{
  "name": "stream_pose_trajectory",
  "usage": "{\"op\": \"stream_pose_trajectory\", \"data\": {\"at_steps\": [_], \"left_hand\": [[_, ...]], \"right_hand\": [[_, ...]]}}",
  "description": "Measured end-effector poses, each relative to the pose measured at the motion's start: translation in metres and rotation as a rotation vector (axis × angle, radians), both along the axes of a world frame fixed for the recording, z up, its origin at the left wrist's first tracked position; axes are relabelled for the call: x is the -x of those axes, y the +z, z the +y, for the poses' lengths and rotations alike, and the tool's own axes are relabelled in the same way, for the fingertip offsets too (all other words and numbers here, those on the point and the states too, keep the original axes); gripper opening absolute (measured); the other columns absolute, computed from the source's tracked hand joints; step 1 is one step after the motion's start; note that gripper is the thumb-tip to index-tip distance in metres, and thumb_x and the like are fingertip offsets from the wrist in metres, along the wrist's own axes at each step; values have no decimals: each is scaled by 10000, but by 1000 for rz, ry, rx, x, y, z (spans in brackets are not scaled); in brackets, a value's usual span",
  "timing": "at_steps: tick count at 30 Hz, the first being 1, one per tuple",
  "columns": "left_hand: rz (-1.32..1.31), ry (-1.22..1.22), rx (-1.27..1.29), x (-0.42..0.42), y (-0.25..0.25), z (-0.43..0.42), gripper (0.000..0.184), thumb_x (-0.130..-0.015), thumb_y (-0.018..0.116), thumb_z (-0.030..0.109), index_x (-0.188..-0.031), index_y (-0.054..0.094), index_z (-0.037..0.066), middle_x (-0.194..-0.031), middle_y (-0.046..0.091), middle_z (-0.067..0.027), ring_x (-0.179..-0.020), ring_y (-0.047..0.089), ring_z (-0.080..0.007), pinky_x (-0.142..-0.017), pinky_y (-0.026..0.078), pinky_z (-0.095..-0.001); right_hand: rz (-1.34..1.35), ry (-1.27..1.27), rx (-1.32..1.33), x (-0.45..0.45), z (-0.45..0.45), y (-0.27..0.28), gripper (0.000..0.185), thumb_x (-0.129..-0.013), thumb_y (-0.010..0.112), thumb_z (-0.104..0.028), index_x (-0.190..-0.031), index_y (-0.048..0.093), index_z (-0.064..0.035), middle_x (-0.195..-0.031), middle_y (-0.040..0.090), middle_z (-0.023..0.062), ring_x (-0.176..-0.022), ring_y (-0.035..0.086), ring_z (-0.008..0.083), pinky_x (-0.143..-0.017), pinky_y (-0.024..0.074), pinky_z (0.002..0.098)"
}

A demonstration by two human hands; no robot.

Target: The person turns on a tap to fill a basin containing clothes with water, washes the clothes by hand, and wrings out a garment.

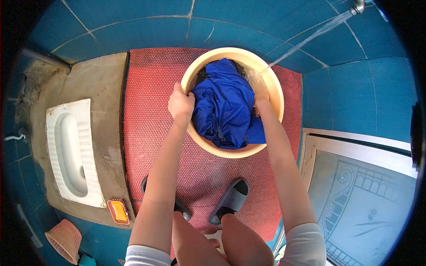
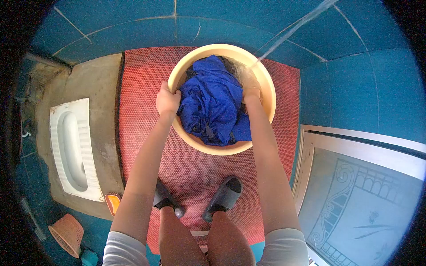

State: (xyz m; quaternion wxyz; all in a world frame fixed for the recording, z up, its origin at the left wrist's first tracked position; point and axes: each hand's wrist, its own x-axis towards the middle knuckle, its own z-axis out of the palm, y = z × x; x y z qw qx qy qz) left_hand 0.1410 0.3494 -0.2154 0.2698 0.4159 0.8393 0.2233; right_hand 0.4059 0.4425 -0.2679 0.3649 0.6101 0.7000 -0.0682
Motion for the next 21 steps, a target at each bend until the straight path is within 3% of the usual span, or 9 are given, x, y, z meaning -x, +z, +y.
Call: {"op": "stream_pose_trajectory", "data": {"at_steps": [6,12,15,21], "left_hand": [[10,-3,-1,0,-3,0,315,-719,580,183,-988,455,77,-815,612,-184,-788,598,-354,-713,467,-445],[8,-6,-6,0,-4,0,323,-718,585,182,-993,455,75,-814,612,-184,-787,598,-355,-715,467,-445],[10,-3,-7,0,-4,1,321,-718,585,180,-994,457,77,-815,612,-182,-788,598,-354,-716,467,-444],[0,2,-1,0,0,0,316,-719,581,177,-996,464,80,-825,614,-180,-793,597,-354,-720,467,-443]], "right_hand": [[-61,35,4,-7,4,-12,290,-644,697,-280,-882,671,-116,-915,644,84,-844,626,211,-730,500,334],[-80,-14,44,9,-2,11,272,-643,693,-254,-876,672,-115,-915,643,88,-848,624,216,-729,500,335],[-89,74,-50,6,-5,6,273,-640,688,-249,-876,672,-113,-918,641,93,-855,622,216,-729,499,335],[3,16,-13,-3,1,-3,255,-646,669,-247,-864,675,-114,-906,643,96,-843,626,218,-717,501,336]]}}
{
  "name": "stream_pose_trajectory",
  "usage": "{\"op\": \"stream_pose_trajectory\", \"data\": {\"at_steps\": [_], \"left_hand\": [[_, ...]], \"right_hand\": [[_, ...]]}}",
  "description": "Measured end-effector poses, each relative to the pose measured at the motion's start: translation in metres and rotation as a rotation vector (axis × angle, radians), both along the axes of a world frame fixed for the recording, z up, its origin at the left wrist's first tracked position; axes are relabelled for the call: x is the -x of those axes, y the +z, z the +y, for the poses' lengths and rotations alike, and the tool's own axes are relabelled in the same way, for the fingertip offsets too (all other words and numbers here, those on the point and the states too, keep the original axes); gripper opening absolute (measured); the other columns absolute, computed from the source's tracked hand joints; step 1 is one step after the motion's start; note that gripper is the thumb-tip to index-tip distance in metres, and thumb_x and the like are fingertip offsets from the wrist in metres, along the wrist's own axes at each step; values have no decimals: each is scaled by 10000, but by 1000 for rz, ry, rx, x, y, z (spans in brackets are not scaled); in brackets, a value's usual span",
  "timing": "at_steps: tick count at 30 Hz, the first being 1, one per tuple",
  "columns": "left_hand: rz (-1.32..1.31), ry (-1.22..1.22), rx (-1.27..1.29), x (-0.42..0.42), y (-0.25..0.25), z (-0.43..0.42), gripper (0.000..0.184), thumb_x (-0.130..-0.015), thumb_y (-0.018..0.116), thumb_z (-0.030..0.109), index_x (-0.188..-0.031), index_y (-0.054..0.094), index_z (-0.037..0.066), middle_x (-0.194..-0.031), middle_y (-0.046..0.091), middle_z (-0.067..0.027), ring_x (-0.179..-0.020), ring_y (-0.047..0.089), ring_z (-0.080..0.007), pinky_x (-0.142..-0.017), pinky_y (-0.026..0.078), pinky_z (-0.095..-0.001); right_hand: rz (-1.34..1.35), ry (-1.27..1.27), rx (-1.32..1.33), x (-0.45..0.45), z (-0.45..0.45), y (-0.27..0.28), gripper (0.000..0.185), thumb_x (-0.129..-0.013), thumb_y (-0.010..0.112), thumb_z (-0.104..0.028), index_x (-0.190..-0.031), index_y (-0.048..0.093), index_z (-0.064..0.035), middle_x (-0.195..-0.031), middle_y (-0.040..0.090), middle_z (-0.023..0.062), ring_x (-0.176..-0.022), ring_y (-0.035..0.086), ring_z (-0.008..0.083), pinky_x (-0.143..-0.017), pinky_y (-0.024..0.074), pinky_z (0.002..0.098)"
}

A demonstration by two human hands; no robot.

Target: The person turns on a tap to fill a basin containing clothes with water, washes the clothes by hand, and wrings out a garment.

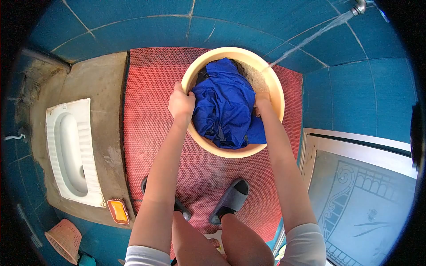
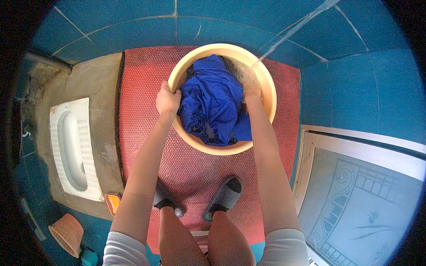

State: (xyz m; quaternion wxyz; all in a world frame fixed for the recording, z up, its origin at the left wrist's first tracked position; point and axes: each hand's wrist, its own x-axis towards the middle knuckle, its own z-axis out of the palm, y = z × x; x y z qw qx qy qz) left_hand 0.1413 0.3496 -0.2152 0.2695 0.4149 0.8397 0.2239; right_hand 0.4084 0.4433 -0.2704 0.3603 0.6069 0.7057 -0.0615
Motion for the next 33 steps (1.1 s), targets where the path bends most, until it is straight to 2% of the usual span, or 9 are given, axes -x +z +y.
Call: {"op": "stream_pose_trajectory", "data": {"at_steps": [12,14,17,20,26,30,33], "left_hand": [[-1,8,2,0,0,0,303,-718,574,180,-985,468,83,-811,616,-183,-778,600,-354,-712,471,-441],[1,9,6,-1,1,0,301,-718,575,180,-982,468,82,-808,615,-184,-776,600,-355,-712,470,-442],[-5,10,-1,-1,0,0,297,-718,576,183,-974,468,80,-807,615,-184,-777,600,-355,-712,470,-442],[-7,8,-4,0,-1,0,301,-718,578,185,-975,465,79,-806,615,-184,-776,600,-355,-711,471,-441],[-2,3,2,-1,0,1,310,-718,579,190,-981,459,79,-802,614,-185,-770,600,-355,-707,472,-442],[9,10,-9,-1,-1,1,291,-720,574,195,-961,464,76,-788,614,-186,-759,601,-355,-700,472,-445],[9,12,-23,-1,-1,0,279,-721,572,196,-949,466,74,-779,613,-186,-752,600,-357,-695,472,-446]], "right_hand": [[-84,54,15,-7,4,-19,216,-658,611,-228,-832,680,-120,-866,649,98,-794,636,229,-678,510,339],[-41,-80,36,-4,4,-17,220,-664,607,-226,-841,679,-116,-886,645,104,-817,632,224,-697,505,336],[23,-59,20,-2,1,-3,232,-666,615,-238,-851,677,-111,-921,639,107,-855,623,220,-718,500,335],[-27,-76,79,-3,5,-9,256,-663,628,-254,-870,673,-110,-951,633,103,-891,611,224,-732,497,336],[26,-50,29,1,1,1,282,-642,660,-227,-902,667,-120,-975,628,96,-899,610,220,-752,497,333],[21,-87,-16,3,0,1,288,-629,675,-222,-897,668,-116,-966,630,98,-890,613,216,-754,499,333],[-35,2,32,-1,2,-4,298,-625,647,-216,-916,659,-157,-972,632,80,-888,613,209,-712,498,340]]}}
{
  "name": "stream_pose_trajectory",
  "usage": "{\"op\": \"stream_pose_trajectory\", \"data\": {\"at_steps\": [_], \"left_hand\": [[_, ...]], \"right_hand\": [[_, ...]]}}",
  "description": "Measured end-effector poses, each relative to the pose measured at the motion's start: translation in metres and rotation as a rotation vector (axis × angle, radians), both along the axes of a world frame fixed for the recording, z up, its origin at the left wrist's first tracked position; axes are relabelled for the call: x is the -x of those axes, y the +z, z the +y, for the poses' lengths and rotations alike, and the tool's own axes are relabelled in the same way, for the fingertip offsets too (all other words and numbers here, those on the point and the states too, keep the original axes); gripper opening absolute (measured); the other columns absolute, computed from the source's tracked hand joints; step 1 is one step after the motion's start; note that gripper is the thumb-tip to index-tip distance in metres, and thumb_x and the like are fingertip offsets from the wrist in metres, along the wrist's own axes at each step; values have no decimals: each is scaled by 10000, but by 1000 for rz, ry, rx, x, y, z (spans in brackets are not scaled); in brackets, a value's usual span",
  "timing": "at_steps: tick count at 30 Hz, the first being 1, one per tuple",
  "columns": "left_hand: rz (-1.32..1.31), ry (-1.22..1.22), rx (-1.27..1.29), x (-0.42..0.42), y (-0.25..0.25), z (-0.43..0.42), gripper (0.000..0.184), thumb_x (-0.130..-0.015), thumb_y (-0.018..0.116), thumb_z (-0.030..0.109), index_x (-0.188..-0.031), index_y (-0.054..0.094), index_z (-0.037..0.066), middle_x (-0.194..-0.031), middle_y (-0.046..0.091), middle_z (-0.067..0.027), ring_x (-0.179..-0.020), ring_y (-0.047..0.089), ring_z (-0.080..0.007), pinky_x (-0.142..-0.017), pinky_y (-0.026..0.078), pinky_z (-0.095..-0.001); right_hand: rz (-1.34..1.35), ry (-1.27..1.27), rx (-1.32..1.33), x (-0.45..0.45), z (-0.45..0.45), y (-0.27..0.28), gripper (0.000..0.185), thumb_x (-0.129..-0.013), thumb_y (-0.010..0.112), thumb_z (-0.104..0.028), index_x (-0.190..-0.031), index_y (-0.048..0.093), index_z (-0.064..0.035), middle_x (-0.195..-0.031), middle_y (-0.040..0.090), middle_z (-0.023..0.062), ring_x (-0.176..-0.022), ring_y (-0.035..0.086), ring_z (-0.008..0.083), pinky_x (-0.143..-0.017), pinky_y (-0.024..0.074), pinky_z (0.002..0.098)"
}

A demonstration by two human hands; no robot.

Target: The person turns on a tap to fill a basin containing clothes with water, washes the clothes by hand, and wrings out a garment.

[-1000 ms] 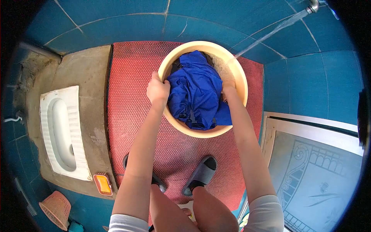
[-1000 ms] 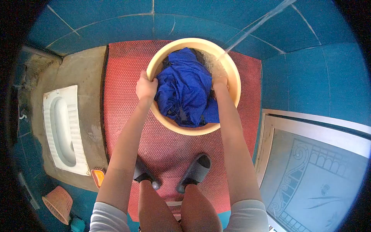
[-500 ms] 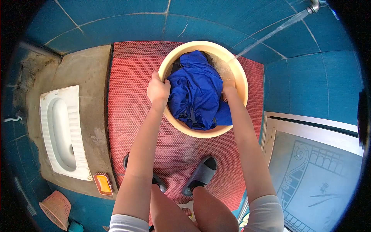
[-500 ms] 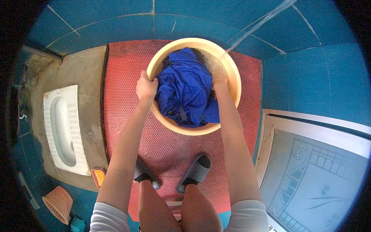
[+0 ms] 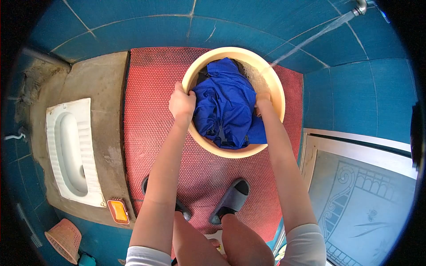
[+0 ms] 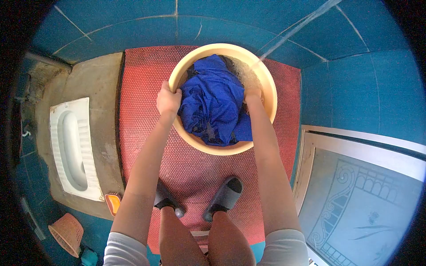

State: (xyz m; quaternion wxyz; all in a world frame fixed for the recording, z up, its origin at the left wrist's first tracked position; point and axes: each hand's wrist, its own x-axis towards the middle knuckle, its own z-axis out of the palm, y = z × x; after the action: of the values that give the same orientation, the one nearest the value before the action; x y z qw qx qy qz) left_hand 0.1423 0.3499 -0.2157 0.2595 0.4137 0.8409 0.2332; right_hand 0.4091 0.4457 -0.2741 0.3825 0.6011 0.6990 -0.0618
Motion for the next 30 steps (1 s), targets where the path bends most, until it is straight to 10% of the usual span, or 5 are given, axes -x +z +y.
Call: {"op": "stream_pose_trajectory", "data": {"at_steps": [30], "left_hand": [[-9,-4,10,1,-3,1,279,-727,576,210,-945,467,74,-797,613,-182,-766,599,-352,-693,470,-444]], "right_hand": [[47,15,-22,0,-5,5,165,-685,620,-196,-810,682,-108,-865,649,100,-769,640,211,-657,512,333]]}}
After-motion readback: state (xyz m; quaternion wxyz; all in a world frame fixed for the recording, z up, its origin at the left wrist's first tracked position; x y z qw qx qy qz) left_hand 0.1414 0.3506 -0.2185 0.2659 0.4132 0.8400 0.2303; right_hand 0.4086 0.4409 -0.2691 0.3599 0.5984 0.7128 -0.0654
